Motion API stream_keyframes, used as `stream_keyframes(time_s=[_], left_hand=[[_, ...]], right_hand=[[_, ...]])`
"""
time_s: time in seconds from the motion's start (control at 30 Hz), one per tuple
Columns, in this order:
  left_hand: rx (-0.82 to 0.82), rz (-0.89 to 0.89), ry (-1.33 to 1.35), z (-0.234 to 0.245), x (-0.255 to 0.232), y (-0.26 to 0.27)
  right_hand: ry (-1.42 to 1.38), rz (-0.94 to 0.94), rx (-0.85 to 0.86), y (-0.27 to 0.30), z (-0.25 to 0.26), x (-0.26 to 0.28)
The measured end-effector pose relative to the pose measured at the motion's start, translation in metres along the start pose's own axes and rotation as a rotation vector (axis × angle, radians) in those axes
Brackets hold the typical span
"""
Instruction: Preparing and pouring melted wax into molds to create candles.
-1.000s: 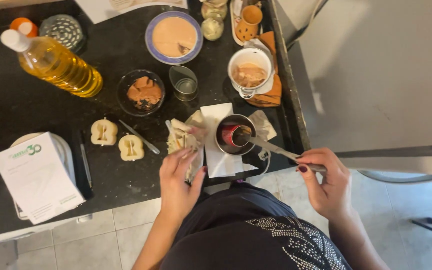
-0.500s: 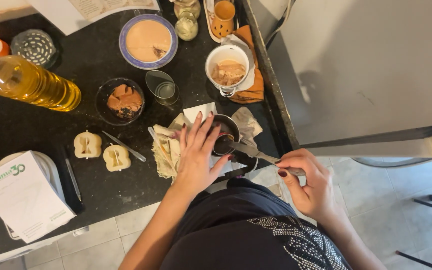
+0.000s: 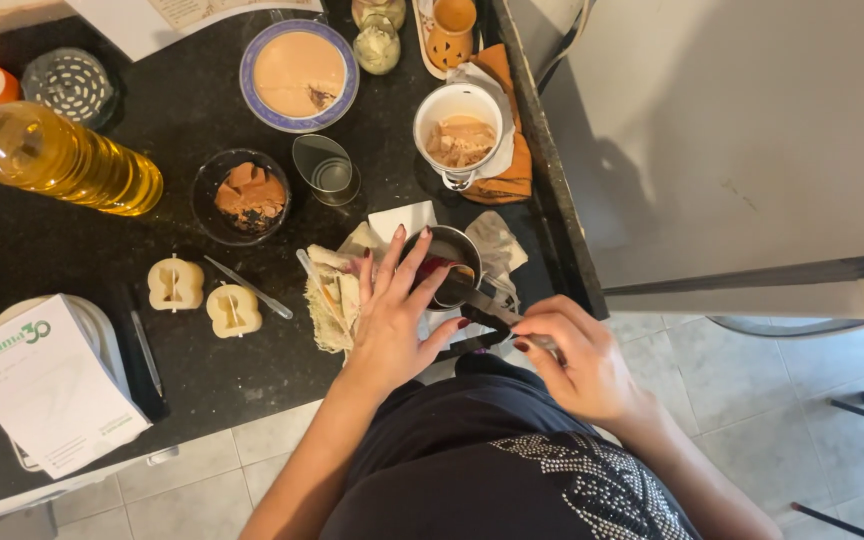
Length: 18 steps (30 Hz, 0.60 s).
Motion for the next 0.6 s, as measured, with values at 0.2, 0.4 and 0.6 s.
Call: stream_keyframes(time_s=[0.2,0.4,0.6], left_hand=[[0.004,0.008,-0.004,-0.001,0.001,0.000],[-0.008,0.001,0.013,-0.004,0.001,0.000],[-0.019,0.019,0.038,-0.002,0.002,0.000]], right_hand=[[0.042,0.137,0.037,-0.020,-0.020,0.010],[0.088,0.151,0.057,-0.018,-0.026,0.009],[0.104,0.158,0.067,-0.020,-0.023,0.013]])
Point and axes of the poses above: each hand's wrist, its own y-axis away from the middle knuckle, its own z-axis out of the back of the hand, x = y × z, the point moved 7 cm from there along -y, towards the middle knuckle, and after that the axes turned 2 degrees about z, right-handed, at the moved point
